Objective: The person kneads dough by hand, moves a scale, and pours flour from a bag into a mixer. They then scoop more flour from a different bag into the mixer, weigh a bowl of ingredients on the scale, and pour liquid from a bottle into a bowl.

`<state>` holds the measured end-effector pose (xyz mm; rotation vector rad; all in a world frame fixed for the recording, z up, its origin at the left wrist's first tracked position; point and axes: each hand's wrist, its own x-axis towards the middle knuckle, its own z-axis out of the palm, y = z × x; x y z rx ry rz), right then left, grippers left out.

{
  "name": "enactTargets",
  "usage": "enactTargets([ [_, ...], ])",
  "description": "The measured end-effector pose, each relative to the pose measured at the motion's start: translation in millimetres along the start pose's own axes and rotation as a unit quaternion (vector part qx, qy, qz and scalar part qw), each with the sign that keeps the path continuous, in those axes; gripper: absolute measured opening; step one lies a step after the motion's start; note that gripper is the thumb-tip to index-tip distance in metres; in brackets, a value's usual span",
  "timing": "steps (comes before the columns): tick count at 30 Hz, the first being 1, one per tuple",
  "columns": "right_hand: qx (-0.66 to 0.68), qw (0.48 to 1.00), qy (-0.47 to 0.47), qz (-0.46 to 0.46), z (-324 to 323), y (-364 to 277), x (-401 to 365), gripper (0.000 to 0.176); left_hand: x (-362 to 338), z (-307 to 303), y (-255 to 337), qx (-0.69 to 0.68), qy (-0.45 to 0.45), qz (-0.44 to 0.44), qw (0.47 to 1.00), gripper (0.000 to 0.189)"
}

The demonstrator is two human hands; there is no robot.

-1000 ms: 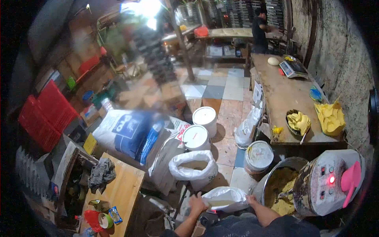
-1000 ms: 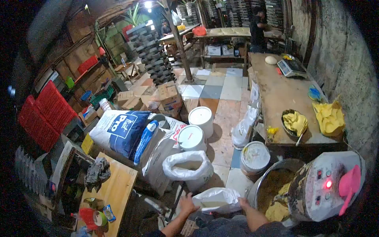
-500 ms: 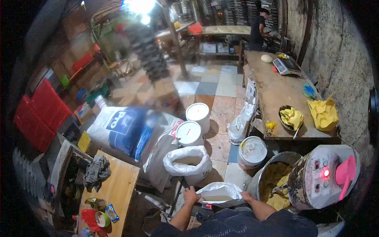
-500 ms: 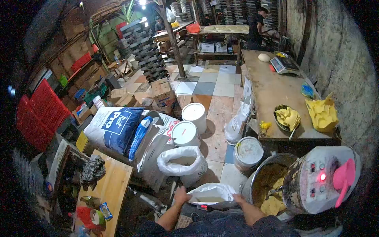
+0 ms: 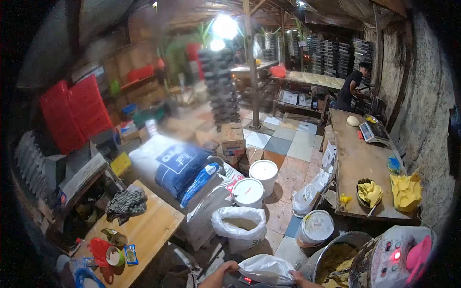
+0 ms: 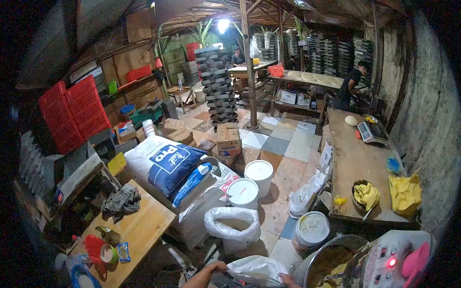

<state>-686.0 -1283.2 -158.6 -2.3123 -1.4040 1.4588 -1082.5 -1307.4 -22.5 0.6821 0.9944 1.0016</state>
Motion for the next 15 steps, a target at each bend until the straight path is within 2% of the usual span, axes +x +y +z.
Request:
enactTargets([
  [1, 0.004, 1.0, 0.0, 0.0, 3, -1, 6, 0.041, 10, -19, -15, -0.01, -0.003, -0.038, 0.999, 0.044],
  [3, 0.155, 0.985, 0.053, -0.061, 18, 32, 46, 0.048, 53, -68, -67, -0.034, -0.004, -0.187, 0.982, 0.052],
  [4, 0.229, 0.966, 0.081, -0.086, 24, 51, 50, 0.052, 79, -84, -88, 0.006, 0.003, -0.262, 0.965, 0.056],
  [5, 0.222, 0.972, 0.078, -0.015, 19, 45, 43, 0.05, 93, -50, -58, 0.393, -0.035, -0.296, 0.87, 0.055],
  [6, 0.214, 0.972, 0.072, 0.056, 9, 30, 44, 0.048, 100, -6, -15, 0.695, -0.105, -0.332, 0.628, 0.054],
  [8, 0.199, 0.975, 0.094, 0.005, -6, -1, 16, 0.046, 77, 28, -11, 0.765, 0.122, -0.083, 0.627, 0.036],
  [10, 0.167, 0.983, 0.078, -0.013, -7, 1, 17, 0.047, 82, 39, -17, 0.763, 0.094, 0.115, 0.628, 0.032],
  [12, 0.155, 0.984, 0.082, 0.017, -10, -6, 7, 0.046, 85, 59, -9, 0.814, 0.02, 0.061, 0.577, 0.034],
  [14, 0.14, 0.986, 0.085, 0.039, -3, -1, 8, 0.046, 87, 73, -6, 0.83, -0.032, 0.052, 0.555, 0.027],
  [15, 0.129, 0.986, 0.104, 0.035, -2, 1, 13, 0.044, 93, 70, -19, 0.829, -0.02, 0.091, 0.551, 0.022],
])
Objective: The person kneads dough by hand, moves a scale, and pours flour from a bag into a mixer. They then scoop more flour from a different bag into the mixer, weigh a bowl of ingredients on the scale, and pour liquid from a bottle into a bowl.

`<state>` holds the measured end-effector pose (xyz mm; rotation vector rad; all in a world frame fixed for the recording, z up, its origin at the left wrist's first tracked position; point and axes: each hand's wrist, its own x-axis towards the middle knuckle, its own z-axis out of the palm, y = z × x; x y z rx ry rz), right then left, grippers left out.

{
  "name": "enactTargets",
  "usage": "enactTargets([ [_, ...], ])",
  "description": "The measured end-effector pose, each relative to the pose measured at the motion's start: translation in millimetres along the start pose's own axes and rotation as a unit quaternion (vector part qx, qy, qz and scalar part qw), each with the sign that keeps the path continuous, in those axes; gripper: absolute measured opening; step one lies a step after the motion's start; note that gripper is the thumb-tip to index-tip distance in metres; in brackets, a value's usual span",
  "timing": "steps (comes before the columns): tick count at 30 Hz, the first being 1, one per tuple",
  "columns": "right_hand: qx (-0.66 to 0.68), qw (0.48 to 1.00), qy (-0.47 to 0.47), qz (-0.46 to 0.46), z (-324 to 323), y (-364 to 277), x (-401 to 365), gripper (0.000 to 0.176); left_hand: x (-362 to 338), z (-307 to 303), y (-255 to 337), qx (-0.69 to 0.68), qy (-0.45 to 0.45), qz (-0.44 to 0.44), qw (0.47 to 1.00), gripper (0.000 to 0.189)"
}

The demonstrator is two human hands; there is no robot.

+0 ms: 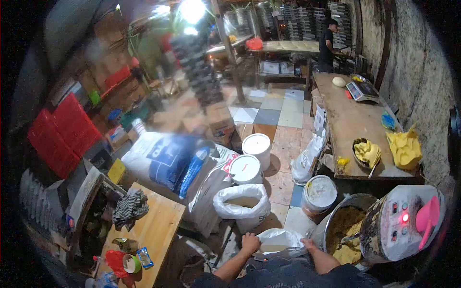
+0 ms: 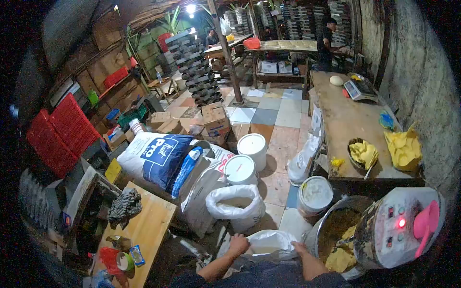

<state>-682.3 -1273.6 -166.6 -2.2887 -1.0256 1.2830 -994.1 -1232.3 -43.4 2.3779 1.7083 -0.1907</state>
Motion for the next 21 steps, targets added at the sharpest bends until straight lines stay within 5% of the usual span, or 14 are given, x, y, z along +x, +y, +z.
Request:
enactTargets([
  [2, -0.005, 1.0, 0.015, -0.008, -1, 0, 1, 0.043, 16, 13, -8, -0.035, 0.004, -0.011, 0.999, 0.022],
  [4, 0.167, 0.978, -0.125, 0.027, -21, -17, -13, 0.038, 23, 12, -19, -0.083, 0.056, -0.025, 0.995, 0.024],
  [7, 0.191, 0.969, -0.155, 0.034, -17, -10, -7, 0.047, 34, 9, -32, -0.138, 0.095, -0.085, 0.982, 0.024],
  [11, 0.013, 0.996, -0.069, -0.047, -17, -9, -12, 0.06, 24, 1, -30, -0.176, 0.06, -0.142, 0.972, 0.028],
  [14, 0.02, 0.997, -0.071, -0.026, -25, -11, -17, 0.065, -4, -1, -27, -0.262, 0.146, -0.188, 0.935, 0.042],
  [17, 0.066, 0.992, -0.095, -0.044, -13, 7, 9, 0.065, -31, 12, -16, -0.197, 0.071, -0.302, 0.93, 0.065],
  [18, 0.057, 0.993, -0.1, -0.037, -12, 10, 13, 0.065, -37, -11, -11, -0.237, -0.048, -0.351, 0.904, 0.066],
  [19, 0.047, 0.992, -0.109, -0.04, -9, 13, 17, 0.065, -43, 5, -13, -0.241, -0.057, -0.358, 0.9, 0.066],
  [21, 0.035, 0.991, -0.119, -0.047, -6, 14, 21, 0.064, -28, 50, -31, -0.238, -0.254, -0.282, 0.894, 0.062],
])
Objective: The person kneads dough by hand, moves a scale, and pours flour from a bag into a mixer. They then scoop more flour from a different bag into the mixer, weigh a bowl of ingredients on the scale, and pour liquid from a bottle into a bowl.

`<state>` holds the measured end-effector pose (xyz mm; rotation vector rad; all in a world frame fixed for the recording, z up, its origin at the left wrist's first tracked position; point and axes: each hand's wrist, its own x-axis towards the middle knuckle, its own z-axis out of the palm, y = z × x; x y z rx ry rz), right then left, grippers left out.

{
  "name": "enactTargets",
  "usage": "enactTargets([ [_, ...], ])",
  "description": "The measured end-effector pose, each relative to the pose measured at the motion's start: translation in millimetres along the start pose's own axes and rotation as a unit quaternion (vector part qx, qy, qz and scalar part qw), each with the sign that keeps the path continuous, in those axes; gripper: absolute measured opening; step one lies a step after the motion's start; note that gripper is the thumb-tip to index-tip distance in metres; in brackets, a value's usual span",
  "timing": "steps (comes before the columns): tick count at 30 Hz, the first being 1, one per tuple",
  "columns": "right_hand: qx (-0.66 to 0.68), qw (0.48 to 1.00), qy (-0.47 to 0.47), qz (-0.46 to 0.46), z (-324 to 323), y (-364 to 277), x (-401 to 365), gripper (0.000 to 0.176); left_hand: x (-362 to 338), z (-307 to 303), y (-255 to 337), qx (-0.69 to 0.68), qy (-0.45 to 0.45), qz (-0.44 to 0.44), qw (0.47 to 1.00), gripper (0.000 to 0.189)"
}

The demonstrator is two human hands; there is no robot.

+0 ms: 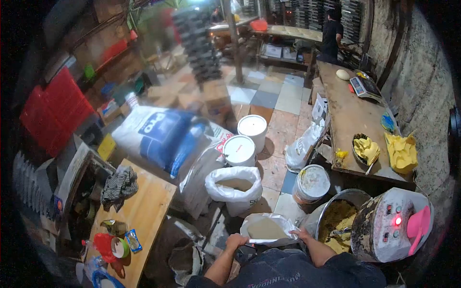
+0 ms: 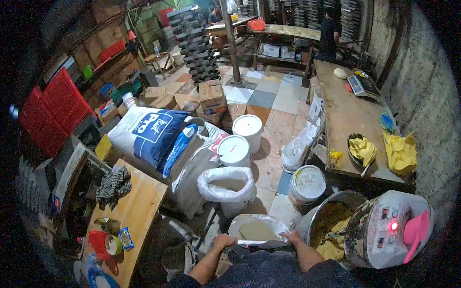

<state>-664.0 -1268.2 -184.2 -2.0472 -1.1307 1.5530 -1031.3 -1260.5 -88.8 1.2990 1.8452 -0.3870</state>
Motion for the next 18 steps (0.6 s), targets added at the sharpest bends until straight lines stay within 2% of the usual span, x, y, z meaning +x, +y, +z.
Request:
enactTargets([
  [1, -0.005, 1.0, 0.002, 0.021, -1, 2, 0, 0.06, 19, 11, -6, 0.004, -0.029, -0.005, 1.0, 0.052],
  [2, -0.009, 0.999, 0.004, 0.042, -1, 4, 1, 0.056, 28, 13, -7, 0.001, -0.029, -0.004, 1.0, 0.052],
  [3, -0.013, 0.999, 0.004, 0.047, -5, 1, -2, 0.056, 28, 8, -6, 0.041, -0.063, 0.035, 0.997, 0.05],
  [4, -0.016, 0.999, -0.007, 0.036, -9, -2, -3, 0.055, 27, 5, -4, 0.082, -0.096, 0.074, 0.989, 0.048],
  [8, -0.029, 0.994, -0.088, -0.056, -23, -13, 1, 0.055, 32, 21, -12, 0.095, -0.091, 0.076, 0.988, 0.043],
  [9, -0.053, 0.989, -0.125, -0.051, -24, 4, 30, 0.053, 33, 21, -11, 0.106, -0.103, 0.055, 0.988, 0.043],
  [11, -0.127, 0.963, -0.235, -0.04, -22, 31, 70, 0.047, 34, 21, -16, 0.127, -0.118, 0.077, 0.982, 0.042],
  [12, -0.123, 0.963, -0.235, -0.041, -26, 9, 58, 0.047, 38, 20, -18, 0.144, -0.129, 0.101, 0.976, 0.042],
  [14, -0.247, 0.921, -0.295, -0.059, -43, -61, 18, 0.034, 44, 24, -24, 0.134, -0.103, 0.123, 0.978, 0.041],
  [15, -0.243, 0.922, -0.295, -0.057, -44, -55, 26, 0.034, 44, 27, -26, 0.121, -0.077, 0.146, 0.979, 0.04],
  [17, -0.262, 0.897, -0.338, -0.111, -50, -31, 65, 0.03, 33, 22, -16, 0.139, -0.085, 0.146, 0.976, 0.04],
  [18, -0.271, 0.885, -0.377, -0.015, -55, -28, 76, 0.025, 23, 11, -7, 0.154, -0.087, 0.146, 0.973, 0.039],
])
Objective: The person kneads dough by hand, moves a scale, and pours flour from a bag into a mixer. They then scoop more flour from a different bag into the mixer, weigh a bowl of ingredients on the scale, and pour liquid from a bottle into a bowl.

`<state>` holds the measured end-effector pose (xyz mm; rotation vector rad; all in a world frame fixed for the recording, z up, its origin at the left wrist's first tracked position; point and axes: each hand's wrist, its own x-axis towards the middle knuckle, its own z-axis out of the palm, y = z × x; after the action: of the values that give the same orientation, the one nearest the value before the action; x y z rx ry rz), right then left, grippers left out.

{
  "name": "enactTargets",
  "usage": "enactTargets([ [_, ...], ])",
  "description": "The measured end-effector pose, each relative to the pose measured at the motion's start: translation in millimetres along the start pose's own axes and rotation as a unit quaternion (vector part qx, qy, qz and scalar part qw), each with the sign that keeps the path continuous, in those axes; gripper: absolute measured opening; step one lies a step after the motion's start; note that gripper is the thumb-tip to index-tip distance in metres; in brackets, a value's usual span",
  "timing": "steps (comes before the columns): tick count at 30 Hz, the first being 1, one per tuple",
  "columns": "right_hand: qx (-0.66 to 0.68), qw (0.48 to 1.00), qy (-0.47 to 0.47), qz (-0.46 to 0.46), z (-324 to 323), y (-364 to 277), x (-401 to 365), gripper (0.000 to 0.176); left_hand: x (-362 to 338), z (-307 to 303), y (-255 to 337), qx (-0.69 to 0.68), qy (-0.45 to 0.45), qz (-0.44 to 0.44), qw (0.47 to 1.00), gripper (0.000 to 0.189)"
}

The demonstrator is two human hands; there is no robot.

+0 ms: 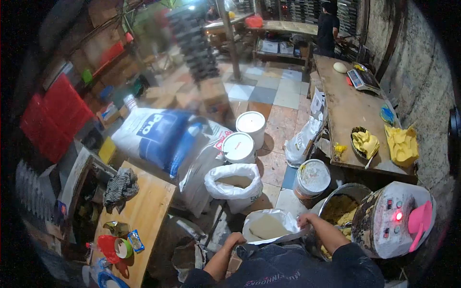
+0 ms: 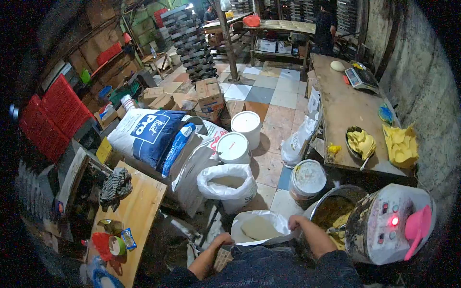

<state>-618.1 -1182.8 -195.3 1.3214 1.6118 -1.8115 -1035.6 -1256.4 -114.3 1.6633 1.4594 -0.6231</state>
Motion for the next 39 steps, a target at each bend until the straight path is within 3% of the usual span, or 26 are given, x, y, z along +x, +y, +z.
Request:
enactTargets([
  [1, 0.026, 0.995, -0.067, 0.075, -12, -4, 4, 0.023, -14, -13, 7, -0.006, -0.019, -0.01, 1.0, 0.039],
  [2, -0.161, 0.982, -0.067, 0.067, -16, -33, -2, 0.036, -12, -12, 6, -0.008, -0.028, -0.017, 0.999, 0.038],
  [4, -0.131, 0.978, 0.048, 0.156, -9, -133, -61, 0.053, -3, -5, 1, -0.021, 0.001, -0.021, 1.0, 0.039],
  [6, -0.128, 0.973, 0.114, 0.157, 14, -121, -18, 0.063, -11, -12, 5, -0.018, -0.012, -0.01, 1.0, 0.039],
  [7, -0.151, 0.967, 0.049, 0.199, 24, -136, -30, 0.067, -12, -13, 9, -0.024, -0.018, 0.003, 1.0, 0.039],
  [8, -0.21, 0.951, 0.0, 0.229, 31, -87, 32, 0.063, -11, -6, 8, -0.02, -0.019, 0.004, 1.0, 0.039],
  [10, -0.311, 0.925, 0.122, 0.182, 42, -84, 15, 0.062, 4, 0, -4, -0.017, 0.014, -0.018, 1.0, 0.038],
  [11, -0.314, 0.923, 0.125, 0.183, 47, -90, -1, 0.062, -24, -17, 7, -0.048, 0.002, -0.037, 0.998, 0.039],
  [13, -0.238, 0.893, 0.34, 0.176, 51, -92, -26, 0.044, -17, -16, 2, -0.073, -0.016, -0.044, 0.996, 0.039],
  [14, -0.244, 0.89, 0.34, 0.183, 44, -97, -34, 0.044, -13, -9, 3, -0.095, -0.041, -0.054, 0.993, 0.039],
  [16, -0.051, 0.961, 0.136, 0.236, 26, -106, -47, 0.05, 4, 1, 4, -0.048, -0.013, -0.061, 0.997, 0.04],
  [17, -0.042, 0.957, 0.164, 0.235, 28, -101, -42, 0.033, 11, 6, 3, -0.068, -0.017, -0.075, 0.995, 0.041],
  [20, -0.129, 0.964, 0.118, 0.202, 25, -55, 7, 0.019, 2, -1, 11, -0.095, -0.012, -0.097, 0.991, 0.046],
  [21, -0.015, 0.972, 0.149, 0.182, 26, -71, -15, 0.012, 2, -2, 11, -0.099, -0.006, -0.11, 0.989, 0.049],
  [24, -0.031, 0.991, 0.081, 0.1, -3, -78, -16, 0.013, -26, -14, 22, -0.147, 0.019, -0.128, 0.981, 0.055],
  [25, -0.046, 0.976, 0.169, 0.129, -2, -105, -43, 0.012, -31, -15, 26, -0.177, 0.02, -0.155, 0.972, 0.059],
  [28, -0.155, 0.962, 0.173, 0.145, -19, -133, -71, 0.014, -35, -10, 31, -0.164, -0.012, -0.135, 0.977, 0.057],
  [32, -0.134, 0.971, 0.131, 0.15, -46, -113, -58, 0.016, -23, -1, 31, -0.186, -0.026, -0.164, 0.968, 0.055],
  [34, -0.154, 0.965, 0.143, 0.156, -50, -116, -59, 0.016, -37, -11, 31, -0.137, -0.065, -0.076, 0.985, 0.053],
  [35, -0.125, 0.966, 0.172, 0.148, -50, -121, -65, 0.016, -18, 13, 20, -0.142, 0.016, -0.061, 0.988, 0.049],
  [38, -0.101, 0.964, 0.207, 0.13, -44, -129, -79, 0.018, -21, 17, 19, -0.134, 0.079, -0.097, 0.983, 0.047],
  [39, -0.103, 0.964, 0.213, 0.123, -43, -134, -80, 0.018, -51, -8, 34, -0.136, 0.082, -0.115, 0.981, 0.049],
])
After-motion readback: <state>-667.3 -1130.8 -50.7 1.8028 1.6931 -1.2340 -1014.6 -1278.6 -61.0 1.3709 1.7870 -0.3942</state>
